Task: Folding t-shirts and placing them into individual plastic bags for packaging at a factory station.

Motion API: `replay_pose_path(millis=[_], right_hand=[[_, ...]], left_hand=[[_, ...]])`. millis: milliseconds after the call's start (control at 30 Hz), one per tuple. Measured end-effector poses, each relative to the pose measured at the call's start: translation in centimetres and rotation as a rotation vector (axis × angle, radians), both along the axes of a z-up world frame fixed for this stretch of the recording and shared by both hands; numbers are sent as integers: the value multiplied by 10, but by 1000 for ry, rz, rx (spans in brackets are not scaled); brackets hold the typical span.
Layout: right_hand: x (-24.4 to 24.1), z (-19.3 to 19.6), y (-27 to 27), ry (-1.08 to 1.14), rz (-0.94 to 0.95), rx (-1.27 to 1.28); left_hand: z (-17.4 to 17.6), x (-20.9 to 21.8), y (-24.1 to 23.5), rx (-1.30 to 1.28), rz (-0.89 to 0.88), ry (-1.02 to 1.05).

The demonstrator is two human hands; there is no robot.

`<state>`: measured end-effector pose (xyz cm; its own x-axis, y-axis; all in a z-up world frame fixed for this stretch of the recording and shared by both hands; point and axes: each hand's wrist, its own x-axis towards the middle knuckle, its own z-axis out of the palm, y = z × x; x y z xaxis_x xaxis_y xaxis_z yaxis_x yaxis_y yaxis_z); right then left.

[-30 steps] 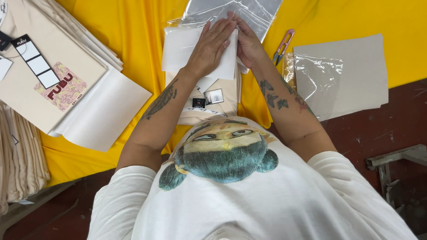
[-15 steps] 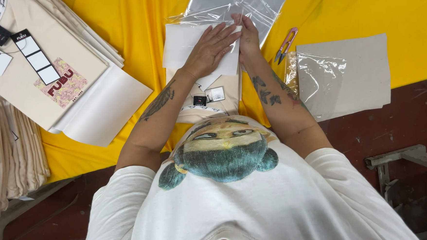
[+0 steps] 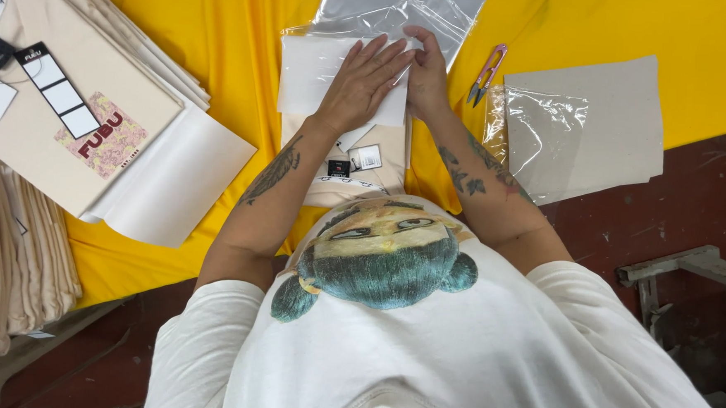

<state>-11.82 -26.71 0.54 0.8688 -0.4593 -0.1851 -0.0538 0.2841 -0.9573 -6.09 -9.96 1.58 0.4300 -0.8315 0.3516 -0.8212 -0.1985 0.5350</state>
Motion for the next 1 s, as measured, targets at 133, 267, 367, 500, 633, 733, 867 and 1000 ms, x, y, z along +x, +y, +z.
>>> replay_pose_path(millis=[133,267,367,500,633,733,867,1000], right_hand=[[2,-7,-11,-180,109,-420],[-4,0,1,-122,50,-402],[-18,-16,5,-165,21,-359],[-28,-12,9,51,-64,-142],[-16,43,15,319,-96,294],[-19,12,7,54,17,182],[-21,31,12,271,19,308],[-22,36,19,61,126,94]], left_hand=[[-8,1,2,-53,-41,-65],[-7,-3,5,-43,-64,-86],[-3,-8,9,-36,-87,-86],[-9,-16,15,-16,-117,-182],[-7,-24,13,-9,-160,-217],[-8,-21,17,9,-127,-198],[-7,-9,8,-43,-7,-41],[8,2,-3,-179,111,166]])
